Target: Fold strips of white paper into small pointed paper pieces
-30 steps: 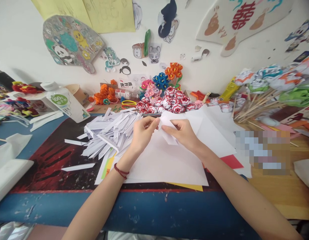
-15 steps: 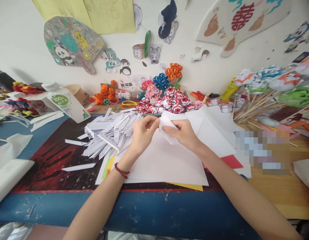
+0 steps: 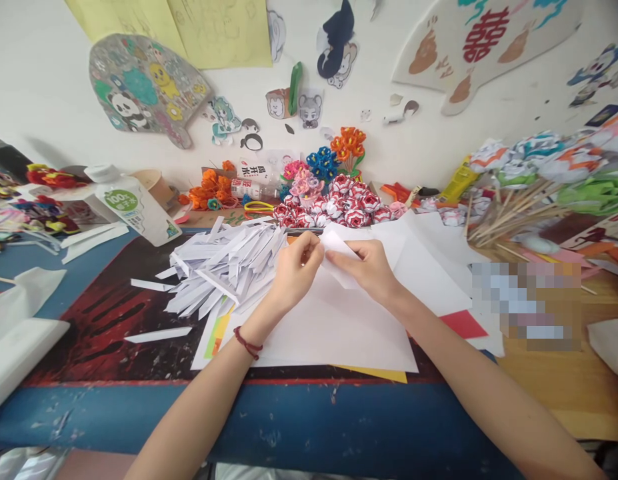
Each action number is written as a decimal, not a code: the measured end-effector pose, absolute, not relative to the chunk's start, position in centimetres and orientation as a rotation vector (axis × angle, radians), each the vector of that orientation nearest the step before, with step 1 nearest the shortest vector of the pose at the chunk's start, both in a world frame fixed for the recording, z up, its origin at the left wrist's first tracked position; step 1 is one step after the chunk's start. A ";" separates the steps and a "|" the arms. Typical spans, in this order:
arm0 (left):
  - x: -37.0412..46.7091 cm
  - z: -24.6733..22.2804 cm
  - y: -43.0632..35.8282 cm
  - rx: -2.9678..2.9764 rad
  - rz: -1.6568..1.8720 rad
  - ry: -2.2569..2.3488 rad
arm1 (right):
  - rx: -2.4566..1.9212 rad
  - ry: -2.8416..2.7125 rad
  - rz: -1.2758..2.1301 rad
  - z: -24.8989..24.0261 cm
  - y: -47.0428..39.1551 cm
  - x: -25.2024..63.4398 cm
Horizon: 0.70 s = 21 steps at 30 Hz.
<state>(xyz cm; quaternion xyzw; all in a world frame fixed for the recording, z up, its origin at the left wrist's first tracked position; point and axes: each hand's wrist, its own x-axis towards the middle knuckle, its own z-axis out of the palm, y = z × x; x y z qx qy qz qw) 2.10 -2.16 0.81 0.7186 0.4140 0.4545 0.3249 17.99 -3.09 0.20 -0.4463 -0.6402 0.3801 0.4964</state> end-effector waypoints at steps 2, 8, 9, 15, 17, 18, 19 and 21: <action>2.3 0.5 -2.1 1.855 1.222 1.092 | -1.095 -1.536 0.905 0.1 -3.1 17.9; 2.6 0.2 -2.1 1.824 1.210 1.091 | -1.092 -1.475 0.894 0.1 -3.1 17.8; 2.7 0.2 -2.2 1.824 1.199 1.092 | -1.089 -1.461 0.903 0.1 -3.0 17.8; 2.9 0.2 -2.3 1.803 1.152 1.100 | -1.060 -1.349 0.935 -0.4 -2.6 17.9; 2.8 0.2 -2.2 1.788 1.145 1.088 | -1.059 -1.334 0.954 -0.5 -2.6 17.8; 2.8 0.2 -2.2 1.782 1.141 1.078 | -1.061 -1.323 0.962 -0.5 -2.6 17.8; 2.7 0.3 -2.2 1.778 1.135 1.068 | -1.065 -1.305 0.967 -0.4 -2.6 17.8; 2.6 0.4 -2.3 1.773 1.121 1.040 | -1.081 -1.247 0.961 -0.1 -2.5 18.0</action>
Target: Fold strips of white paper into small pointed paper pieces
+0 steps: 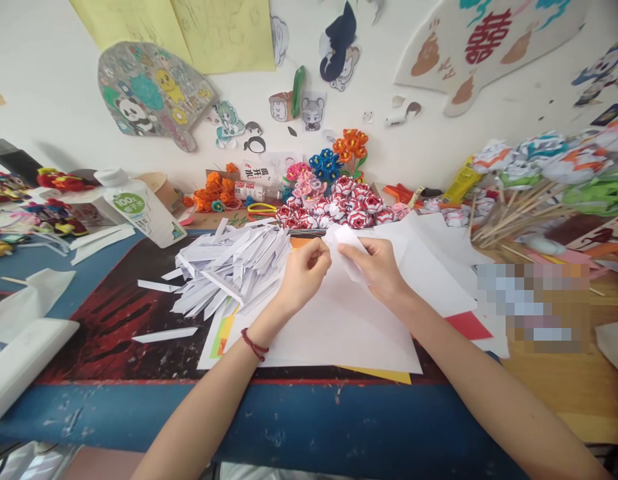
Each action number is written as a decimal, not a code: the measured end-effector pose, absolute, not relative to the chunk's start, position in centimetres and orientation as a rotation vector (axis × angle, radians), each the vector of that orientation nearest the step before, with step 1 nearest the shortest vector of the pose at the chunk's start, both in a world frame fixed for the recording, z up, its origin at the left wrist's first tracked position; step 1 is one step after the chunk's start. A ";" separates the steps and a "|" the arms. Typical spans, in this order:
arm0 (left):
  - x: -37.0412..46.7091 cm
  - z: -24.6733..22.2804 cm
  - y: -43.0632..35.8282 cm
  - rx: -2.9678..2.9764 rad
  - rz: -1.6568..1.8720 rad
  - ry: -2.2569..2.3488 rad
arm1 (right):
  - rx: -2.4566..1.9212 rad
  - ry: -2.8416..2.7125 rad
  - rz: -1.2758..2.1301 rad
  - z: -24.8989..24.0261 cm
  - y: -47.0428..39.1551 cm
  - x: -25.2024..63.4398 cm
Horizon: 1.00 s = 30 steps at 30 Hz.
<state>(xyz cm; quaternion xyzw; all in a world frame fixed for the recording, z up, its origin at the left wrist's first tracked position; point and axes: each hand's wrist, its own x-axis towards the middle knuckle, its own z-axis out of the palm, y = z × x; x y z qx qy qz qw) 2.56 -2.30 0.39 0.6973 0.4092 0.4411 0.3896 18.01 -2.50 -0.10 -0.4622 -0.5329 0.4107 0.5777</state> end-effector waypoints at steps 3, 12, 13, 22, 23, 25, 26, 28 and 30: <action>2.4 0.6 -2.3 1.765 1.146 1.032 | -1.123 -1.212 0.969 0.3 -2.3 18.5; 1.9 0.0 -1.3 1.712 1.231 0.993 | -1.041 -1.409 1.253 0.3 -2.2 19.0; 1.8 0.1 -1.3 1.673 1.275 0.973 | -1.017 -1.381 1.281 0.4 -2.1 19.0; 2.0 1.2 -1.8 1.265 1.349 0.853 | -0.977 -1.308 1.479 0.3 -1.9 18.7; 2.2 1.0 -1.9 1.286 1.312 0.857 | -0.980 -1.336 1.447 0.2 -2.0 18.6; 2.4 0.6 -1.9 1.345 1.259 0.903 | -0.997 -1.379 1.332 0.0 -2.0 18.5; 2.4 0.4 -1.9 1.378 1.240 0.940 | -1.008 -1.390 1.269 0.0 -1.9 18.6; 2.4 0.2 -1.9 1.447 1.205 1.004 | -1.014 -1.394 1.186 0.0 -1.8 18.8; 2.2 0.2 -1.8 1.512 1.148 1.027 | -0.994 -1.399 1.162 0.1 -1.7 19.2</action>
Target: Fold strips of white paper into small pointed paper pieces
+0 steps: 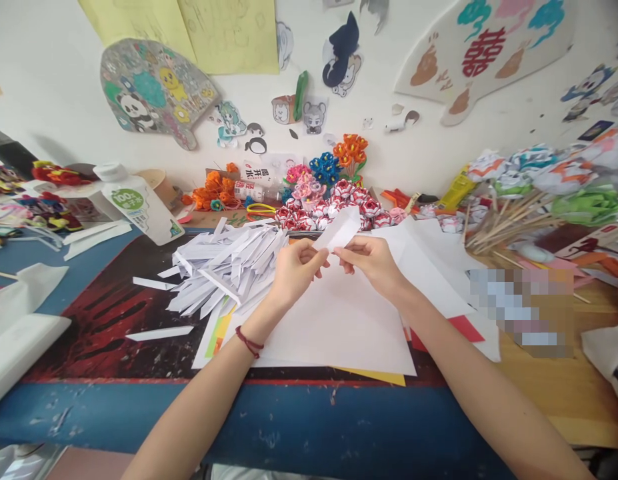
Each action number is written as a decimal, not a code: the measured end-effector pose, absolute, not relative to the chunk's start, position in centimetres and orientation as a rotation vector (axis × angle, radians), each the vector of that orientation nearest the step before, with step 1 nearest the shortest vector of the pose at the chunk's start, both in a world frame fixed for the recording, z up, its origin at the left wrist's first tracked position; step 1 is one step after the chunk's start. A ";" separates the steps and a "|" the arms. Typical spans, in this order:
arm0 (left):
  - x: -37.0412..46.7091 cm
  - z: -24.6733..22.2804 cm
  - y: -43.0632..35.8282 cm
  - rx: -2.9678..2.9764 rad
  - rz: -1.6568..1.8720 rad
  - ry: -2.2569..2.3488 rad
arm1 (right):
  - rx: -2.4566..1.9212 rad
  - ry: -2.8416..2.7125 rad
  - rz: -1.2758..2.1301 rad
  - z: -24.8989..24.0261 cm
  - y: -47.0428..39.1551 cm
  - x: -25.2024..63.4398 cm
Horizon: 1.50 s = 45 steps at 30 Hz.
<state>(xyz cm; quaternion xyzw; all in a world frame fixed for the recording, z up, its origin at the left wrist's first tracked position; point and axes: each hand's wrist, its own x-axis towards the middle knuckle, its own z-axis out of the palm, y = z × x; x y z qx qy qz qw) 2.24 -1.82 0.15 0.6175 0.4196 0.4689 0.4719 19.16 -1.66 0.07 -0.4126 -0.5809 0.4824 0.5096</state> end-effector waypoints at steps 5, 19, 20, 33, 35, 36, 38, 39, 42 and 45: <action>2.3 0.5 -2.0 1.559 1.042 1.033 | -0.962 -1.421 1.196 0.1 -1.7 19.2; 2.3 0.5 -1.9 1.591 0.985 1.085 | -1.002 -1.492 1.214 -0.2 -1.5 19.4; 2.3 0.6 -1.9 1.596 0.980 1.086 | -1.002 -1.494 1.201 -0.2 -1.5 19.4; 2.4 0.5 -2.2 1.718 1.003 1.101 | -0.997 -1.521 1.194 0.3 -1.6 19.6; 2.1 0.7 -2.2 1.856 1.089 1.188 | -1.004 -1.496 1.175 0.3 -1.5 19.6; 1.9 0.8 -2.3 1.956 1.145 1.228 | -1.006 -1.481 1.168 0.4 -1.5 19.7; 1.3 1.2 -2.2 2.252 1.212 1.261 | -1.011 -1.461 1.160 0.5 -1.4 19.8; 0.9 1.3 -2.2 2.464 1.171 1.226 | -1.015 -1.457 1.157 0.6 -1.4 19.9; 0.0 1.6 -2.1 3.047 0.948 1.071 | -1.029 -1.460 1.141 0.8 -1.5 20.1; -0.4 1.7 -2.1 3.282 0.879 1.003 | -1.034 -1.474 1.145 0.9 -1.5 20.2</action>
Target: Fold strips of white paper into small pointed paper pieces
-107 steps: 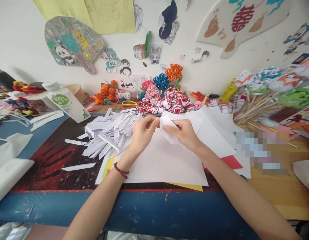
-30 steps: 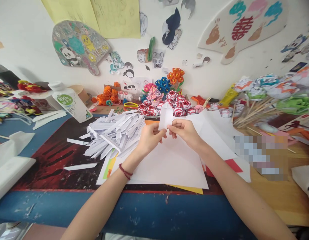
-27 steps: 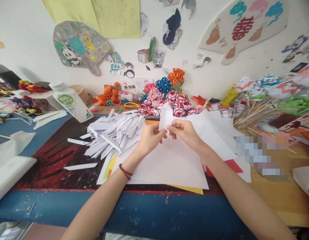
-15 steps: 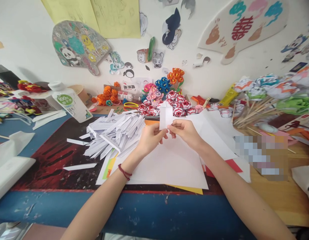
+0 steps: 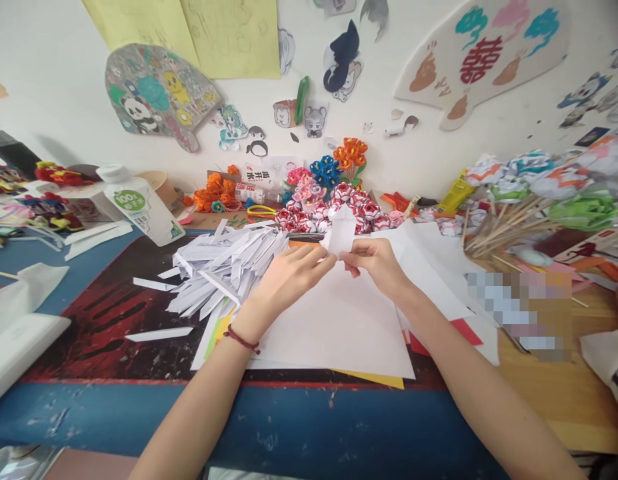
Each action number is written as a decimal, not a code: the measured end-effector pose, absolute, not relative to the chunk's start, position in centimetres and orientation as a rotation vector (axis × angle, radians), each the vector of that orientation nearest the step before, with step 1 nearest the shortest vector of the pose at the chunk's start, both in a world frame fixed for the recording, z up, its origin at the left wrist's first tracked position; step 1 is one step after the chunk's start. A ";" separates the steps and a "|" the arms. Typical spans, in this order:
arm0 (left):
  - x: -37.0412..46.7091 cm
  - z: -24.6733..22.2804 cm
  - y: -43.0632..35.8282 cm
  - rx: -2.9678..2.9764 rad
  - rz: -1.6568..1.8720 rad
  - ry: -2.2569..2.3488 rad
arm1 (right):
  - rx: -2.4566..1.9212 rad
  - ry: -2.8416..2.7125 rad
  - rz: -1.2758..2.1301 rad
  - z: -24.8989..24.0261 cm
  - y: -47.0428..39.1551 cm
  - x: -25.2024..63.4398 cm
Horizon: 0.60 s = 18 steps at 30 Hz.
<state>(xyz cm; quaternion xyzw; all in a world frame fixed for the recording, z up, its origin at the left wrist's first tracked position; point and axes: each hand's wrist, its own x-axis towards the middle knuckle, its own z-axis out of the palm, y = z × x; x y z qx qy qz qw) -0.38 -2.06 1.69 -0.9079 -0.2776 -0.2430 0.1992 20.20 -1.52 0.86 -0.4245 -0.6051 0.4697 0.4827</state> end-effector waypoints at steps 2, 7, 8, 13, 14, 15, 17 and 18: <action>-0.4 1.7 -2.1 -2.541 -0.649 -0.734 | -1.038 -1.495 1.161 0.9 -1.5 20.3; -0.5 1.9 -2.3 -2.596 -0.669 -0.704 | -1.041 -1.523 1.208 0.9 -1.4 20.4; -0.6 1.9 -2.2 -2.596 -0.676 -0.699 | -1.037 -1.526 1.221 0.9 -1.4 20.4; -0.9 1.7 -1.9 -2.610 -0.708 -0.713 | -0.987 -1.564 1.220 0.8 -1.4 20.2; -0.9 1.6 -1.9 -2.615 -0.717 -0.718 | -0.985 -1.568 1.197 0.8 -1.4 20.2; -0.9 1.6 -1.8 -2.621 -0.728 -0.721 | -0.986 -1.569 1.176 0.8 -1.4 20.2; -0.9 1.4 -1.7 -2.638 -0.747 -0.723 | -0.995 -1.562 1.157 0.8 -1.4 20.3; -0.9 1.4 -1.7 -2.649 -0.752 -0.729 | -1.003 -1.562 1.159 0.8 -1.4 20.3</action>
